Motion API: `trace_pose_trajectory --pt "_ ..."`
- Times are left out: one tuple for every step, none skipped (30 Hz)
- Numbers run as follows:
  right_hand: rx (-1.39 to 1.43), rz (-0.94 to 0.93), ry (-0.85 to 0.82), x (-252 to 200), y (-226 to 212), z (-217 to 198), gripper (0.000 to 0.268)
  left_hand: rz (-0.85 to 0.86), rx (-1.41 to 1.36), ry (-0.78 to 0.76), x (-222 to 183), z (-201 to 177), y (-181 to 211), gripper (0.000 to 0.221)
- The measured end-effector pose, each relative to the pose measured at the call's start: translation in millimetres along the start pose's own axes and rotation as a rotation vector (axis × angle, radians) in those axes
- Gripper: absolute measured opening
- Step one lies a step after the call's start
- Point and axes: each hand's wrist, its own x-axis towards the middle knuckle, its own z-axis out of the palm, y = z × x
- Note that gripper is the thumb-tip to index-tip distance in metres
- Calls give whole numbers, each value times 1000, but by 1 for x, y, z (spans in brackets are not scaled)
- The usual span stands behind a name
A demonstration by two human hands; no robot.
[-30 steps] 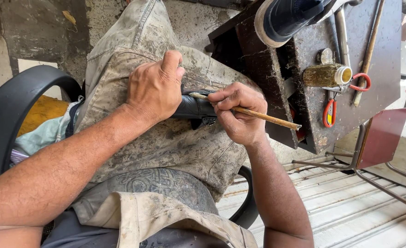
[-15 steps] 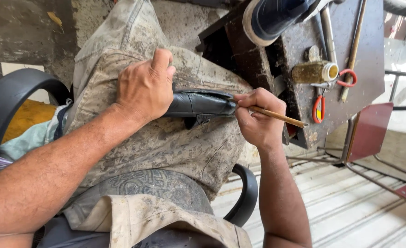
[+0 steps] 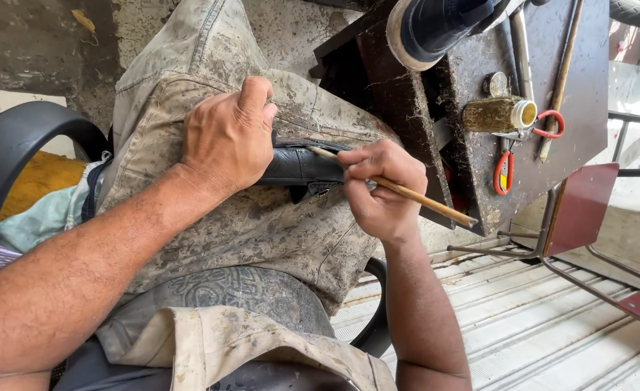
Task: Applying adhesive to a shoe and fitting the sole at a repair bench
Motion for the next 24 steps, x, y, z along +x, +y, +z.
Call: trace_pose_trajectory --pt "-2 2 2 -1 3 -5 20 2 -2 -2 -1 0 -1 14" --pt "-119 22 7 -3 5 -10 19 2 5 -8 -1 0 -2 15" --pt "-238 40 10 -3 8 -16 17 0 12 -9 -1 0 -2 16" --pt "-241 39 9 -9 8 -21 17 1 9 -8 -3 2 -2 16" --pt "-272 58 31 -14 10 -25 17 -4 -54 16 -3 3 -3 16" --pt "-303 78 52 -19 11 -29 17 -9 -116 39 -3 4 -4 16" --pt "-300 83 46 -22 8 -27 17 -17 -116 36 -6 1 -5 16" --pt "-329 100 69 -26 5 -26 18 34 -136 130 -8 -2 -7 37" --pt "-360 115 102 -30 4 -24 18 96 -155 223 -7 -5 -9 63" --pt "-358 117 106 -38 6 -24 18 99 -154 221 -19 -9 -7 63" --pt "-352 100 140 -46 9 -23 19 27 -107 144 -29 -14 -7 77" --pt "-346 83 175 -55 11 -22 20 -44 -60 68 -39 -19 -6 92" --pt "-345 89 172 -61 10 -19 20 -48 -61 62 -43 -16 -3 92" --pt "-286 101 235 -67 8 -16 20 -82 -115 79 -46 -14 0 93" --pt "-228 103 301 -70 8 -13 20 -110 -169 105 -46 -11 2 95" --pt "-229 99 303 -73 5 -11 20 -107 -170 108 -42 -16 2 95" --pt "-156 66 327 -76 3 -10 18 -19 -189 129 -35 -21 2 88" --pt "-82 33 351 -79 0 -9 16 70 -208 150 -28 -25 3 83" --pt "-86 31 356 -83 -6 -8 16 76 -212 149 -13 -32 2 83" --pt "-88 -22 344 -87 -12 -6 13 125 -220 14 3 -39 0 84" --pt "-84 -69 327 -93 -18 -4 11 165 -223 -123 15 -47 -1 87" --pt "-81 -65 327 -92 -26 1 11 163 -222 -126 37 -64 8 87" --pt "-49 -111 268 -92 -35 7 10 76 -191 -400 58 -81 17 80" --pt "-16 -157 209 -92 -44 13 12 -11 -159 -674 80 -98 26 85"
